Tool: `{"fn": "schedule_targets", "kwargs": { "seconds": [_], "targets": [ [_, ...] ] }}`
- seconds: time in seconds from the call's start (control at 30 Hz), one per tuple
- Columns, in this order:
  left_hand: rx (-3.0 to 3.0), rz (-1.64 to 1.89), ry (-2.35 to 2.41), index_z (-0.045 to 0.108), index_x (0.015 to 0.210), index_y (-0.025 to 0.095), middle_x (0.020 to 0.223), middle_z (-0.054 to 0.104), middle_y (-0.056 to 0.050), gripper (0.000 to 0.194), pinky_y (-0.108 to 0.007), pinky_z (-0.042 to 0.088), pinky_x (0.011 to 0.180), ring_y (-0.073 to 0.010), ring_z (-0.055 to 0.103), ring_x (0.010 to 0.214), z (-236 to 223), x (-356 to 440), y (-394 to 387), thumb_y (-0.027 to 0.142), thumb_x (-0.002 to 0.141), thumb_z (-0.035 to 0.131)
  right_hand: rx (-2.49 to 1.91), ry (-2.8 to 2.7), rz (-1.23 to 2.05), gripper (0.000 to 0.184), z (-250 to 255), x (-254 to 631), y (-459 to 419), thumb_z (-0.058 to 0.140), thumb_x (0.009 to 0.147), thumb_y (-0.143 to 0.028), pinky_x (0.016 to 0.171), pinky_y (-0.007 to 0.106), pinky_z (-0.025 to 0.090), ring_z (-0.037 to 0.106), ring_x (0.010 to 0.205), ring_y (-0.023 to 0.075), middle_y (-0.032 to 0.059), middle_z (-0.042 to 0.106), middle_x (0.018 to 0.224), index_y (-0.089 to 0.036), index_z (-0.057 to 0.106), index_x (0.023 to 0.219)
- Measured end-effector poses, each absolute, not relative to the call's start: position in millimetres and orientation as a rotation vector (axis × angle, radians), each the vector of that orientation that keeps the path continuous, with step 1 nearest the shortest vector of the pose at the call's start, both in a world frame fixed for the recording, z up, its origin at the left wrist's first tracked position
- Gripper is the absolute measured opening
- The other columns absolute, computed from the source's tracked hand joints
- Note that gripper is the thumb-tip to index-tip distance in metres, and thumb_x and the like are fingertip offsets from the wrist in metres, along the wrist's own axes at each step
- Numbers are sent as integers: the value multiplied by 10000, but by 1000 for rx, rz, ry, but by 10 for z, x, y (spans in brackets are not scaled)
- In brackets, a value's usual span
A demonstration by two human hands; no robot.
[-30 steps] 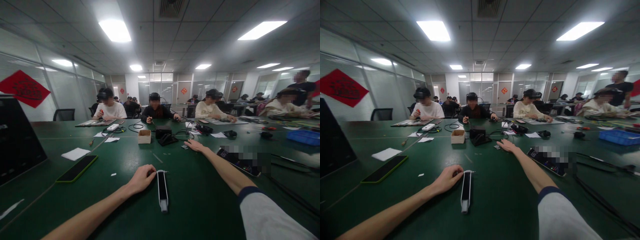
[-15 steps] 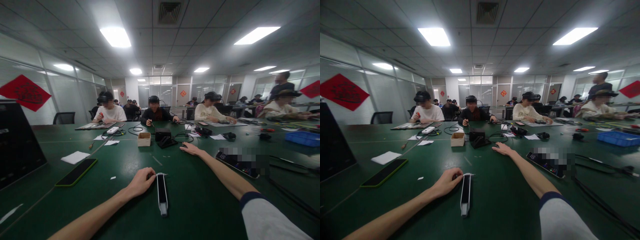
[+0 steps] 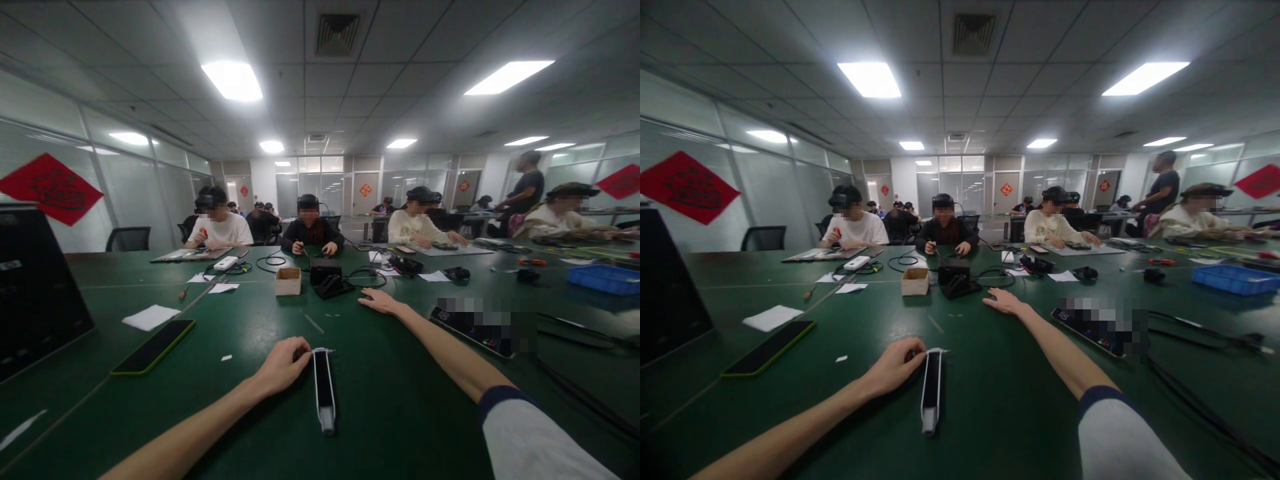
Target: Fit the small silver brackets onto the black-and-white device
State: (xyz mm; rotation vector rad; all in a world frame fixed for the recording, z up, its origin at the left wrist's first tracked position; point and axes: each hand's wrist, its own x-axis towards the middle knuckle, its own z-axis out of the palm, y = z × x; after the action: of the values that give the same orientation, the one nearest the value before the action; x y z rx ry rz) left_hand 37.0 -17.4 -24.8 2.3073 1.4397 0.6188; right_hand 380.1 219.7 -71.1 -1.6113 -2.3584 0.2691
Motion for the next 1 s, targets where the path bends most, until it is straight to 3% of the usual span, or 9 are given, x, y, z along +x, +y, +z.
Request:
{"fn": "schedule_targets", "kwargs": {
  "seconds": [0.37,0.83,1.0],
  "targets": [
    [2339,635,1419,645,917,186,890,649,-40,284,-291,443,691,-189,575,782,-259,384,-157,394,878,455,-1522,-2389,211,763,-586,3689,1740,414,818,-699,1091,403,292,415,1294,292,108,445,1418,-160,501,1351],
    [2355,607,1437,647,922,179,905,671,-45,279,-298,457,719,-196,596,811,-235,406,-204,369,870,449,-1325,-2438,328,755,-606,3290,626,359,842,-709,1100,437,285,367,1328,280,99,390,1455,-185,469,1374],
    [2377,627,1437,649,903,177,882,669,-43,276,-296,453,705,-193,593,778,-250,399,-199,366,874,450,-1282,-2419,343,674,-530,3243,394,291,897,-654,1084,421,315,409,1298,272,101,463,1404,-181,515,1322]
  ]
}}
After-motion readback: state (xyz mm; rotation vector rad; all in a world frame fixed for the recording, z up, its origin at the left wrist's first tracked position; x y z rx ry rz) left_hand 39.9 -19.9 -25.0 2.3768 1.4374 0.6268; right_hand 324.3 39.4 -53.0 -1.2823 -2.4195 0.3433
